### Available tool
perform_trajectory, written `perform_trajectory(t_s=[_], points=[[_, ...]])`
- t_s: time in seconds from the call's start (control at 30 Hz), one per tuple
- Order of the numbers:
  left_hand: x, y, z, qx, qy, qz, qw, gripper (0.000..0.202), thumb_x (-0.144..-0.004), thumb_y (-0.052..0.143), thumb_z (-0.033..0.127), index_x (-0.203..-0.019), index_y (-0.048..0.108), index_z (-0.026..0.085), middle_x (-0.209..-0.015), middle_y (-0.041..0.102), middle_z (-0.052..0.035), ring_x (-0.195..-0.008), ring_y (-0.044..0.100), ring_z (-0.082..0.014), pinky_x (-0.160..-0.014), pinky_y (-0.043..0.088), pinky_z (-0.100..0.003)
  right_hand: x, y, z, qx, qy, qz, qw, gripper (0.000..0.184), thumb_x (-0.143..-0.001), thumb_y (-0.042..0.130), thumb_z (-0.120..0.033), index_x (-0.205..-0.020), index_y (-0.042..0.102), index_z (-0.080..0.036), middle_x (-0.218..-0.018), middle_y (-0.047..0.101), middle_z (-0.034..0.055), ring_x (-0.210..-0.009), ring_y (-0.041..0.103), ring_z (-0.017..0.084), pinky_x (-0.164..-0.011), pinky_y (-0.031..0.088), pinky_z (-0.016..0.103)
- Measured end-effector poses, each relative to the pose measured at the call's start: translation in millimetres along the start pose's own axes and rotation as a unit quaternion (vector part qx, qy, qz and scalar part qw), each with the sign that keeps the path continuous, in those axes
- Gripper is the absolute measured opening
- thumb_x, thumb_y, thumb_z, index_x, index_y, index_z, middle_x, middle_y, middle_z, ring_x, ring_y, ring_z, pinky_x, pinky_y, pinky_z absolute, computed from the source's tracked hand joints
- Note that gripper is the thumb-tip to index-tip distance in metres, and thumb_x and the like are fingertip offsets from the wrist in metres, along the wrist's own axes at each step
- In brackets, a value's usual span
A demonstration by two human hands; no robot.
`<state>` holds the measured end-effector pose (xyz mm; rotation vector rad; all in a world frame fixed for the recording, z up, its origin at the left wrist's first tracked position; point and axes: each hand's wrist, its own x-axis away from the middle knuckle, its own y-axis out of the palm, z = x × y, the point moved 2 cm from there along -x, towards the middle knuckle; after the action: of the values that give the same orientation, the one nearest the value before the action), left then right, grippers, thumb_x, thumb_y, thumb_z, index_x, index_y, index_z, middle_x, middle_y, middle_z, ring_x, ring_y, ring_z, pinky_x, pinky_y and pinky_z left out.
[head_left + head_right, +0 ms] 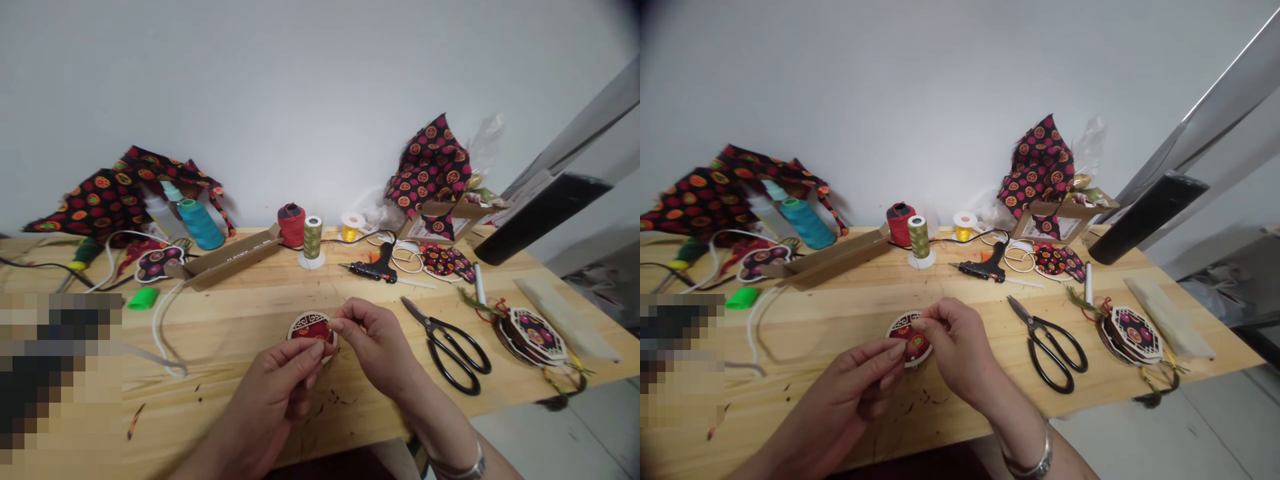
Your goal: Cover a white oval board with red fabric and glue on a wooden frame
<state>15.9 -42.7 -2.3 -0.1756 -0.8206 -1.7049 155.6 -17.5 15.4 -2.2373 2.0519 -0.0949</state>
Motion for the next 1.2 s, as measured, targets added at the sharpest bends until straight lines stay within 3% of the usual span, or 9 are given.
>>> perform_trajectory(t_s=[0.13, 0.5, 0.67, 0.8, 0.93, 1.07, 1.2], points=[[-0.8, 0.4, 1.0, -0.006, 0.004, 0.006, 1.0, 0.021, -0.067, 0.074, 0.037, -0.067, 0.069, 0.016, -0.051, 0.041, 0.0063, -0.046, 0.021, -0.0045, -0.041, 0.012, -0.019, 0.4, -1.9, 2.3, 0.013, -0.002, 0.01, 1.0, 0.016, -0.077, 0.055, -0.019, -0.062, 0.055, -0.019, -0.055, 0.06, -0.0035, -0.054, 0.054, 0.01, -0.054, 0.042, 0.021], [2.0, -1.5, 0.7, -0.092, 0.071, -0.016, 0.993, 0.029, -0.078, 0.064, 0.036, -0.057, 0.065, 0.015, -0.059, 0.051, 0.0029, -0.049, 0.024, -0.0064, -0.045, 0.017, -0.021, 1.4, -0.8, 1.2, 0.015, 0.001, 0.021, 1.0, 0.017, -0.079, 0.055, -0.022, -0.063, 0.058, -0.017, -0.057, 0.056, -0.0032, -0.056, 0.052, 0.01, -0.057, 0.041, 0.022], [1.6, -4.3, 3.0, -0.095, 0.084, 0.0, 0.992, 0.03, -0.078, 0.064, 0.037, -0.057, 0.064, 0.015, -0.06, 0.052, 0.0024, -0.05, 0.026, -0.007, -0.045, 0.018, -0.021, 2.8, -5.1, 7.0, 0.04, -0.001, 0.074, 0.996, 0.026, -0.084, 0.049, -0.028, -0.07, 0.067, -0.016, -0.063, 0.06, 0.0002, -0.063, 0.055, 0.012, -0.063, 0.044, 0.024], [0.7, -4.8, 3.8, -0.102, 0.087, 0.008, 0.991, 0.03, -0.077, 0.064, 0.038, -0.058, 0.065, 0.016, -0.054, 0.047, 0.0039, -0.047, 0.021, -0.0067, -0.044, 0.015, -0.022, 8.9, -0.5, 8.5, -0.057, 0.057, 0.012, 0.997, 0.024, -0.081, 0.055, -0.031, -0.069, 0.069, -0.016, -0.064, 0.065, 0.0011, -0.064, 0.058, 0.013, -0.065, 0.046, 0.025], [2.7, -1.1, 5.3, -0.111, 0.098, 0.019, 0.989, 0.026, -0.075, 0.066, 0.038, -0.059, 0.067, 0.017, -0.057, 0.052, 0.002, -0.052, 0.034, -0.0092, -0.049, 0.026, -0.02, 13.3, 8.4, 5.0, -0.182, 0.094, -0.03, 0.978, 0.012, -0.068, 0.07, -0.027, -0.072, 0.071, -0.016, -0.06, 0.065, -0.0011, -0.056, 0.058, 0.012, -0.062, 0.047, 0.026], [4.9, 1.4, 6.2, -0.14, 0.108, 0.022, 0.984, 0.03, -0.075, 0.066, 0.037, -0.052, 0.065, 0.018, -0.055, 0.053, 0.0015, -0.06, 0.043, -0.0132, -0.056, 0.032, -0.021, 12.3, 12.2, 3.4, -0.207, 0.09, -0.032, 0.974, 0.013, -0.067, 0.072, -0.027, -0.063, 0.066, -0.016, -0.052, 0.061, -0.0029, -0.047, 0.056, 0.011, -0.055, 0.046, 0.026], [4.4, -1.5, 6.3, -0.185, 0.114, 0.03, 0.976, 0.023, -0.076, 0.065, 0.036, -0.061, 0.072, 0.021, -0.062, 0.062, 0.0, -0.068, 0.051, -0.0163, -0.063, 0.038, -0.023, 9.7, 11.2, 3.3, -0.191, 0.076, -0.03, 0.978, 0.015, -0.068, 0.069, -0.025, -0.058, 0.061, -0.017, -0.049, 0.056, -0.0041, -0.046, 0.053, 0.01, -0.054, 0.044, 0.026]])
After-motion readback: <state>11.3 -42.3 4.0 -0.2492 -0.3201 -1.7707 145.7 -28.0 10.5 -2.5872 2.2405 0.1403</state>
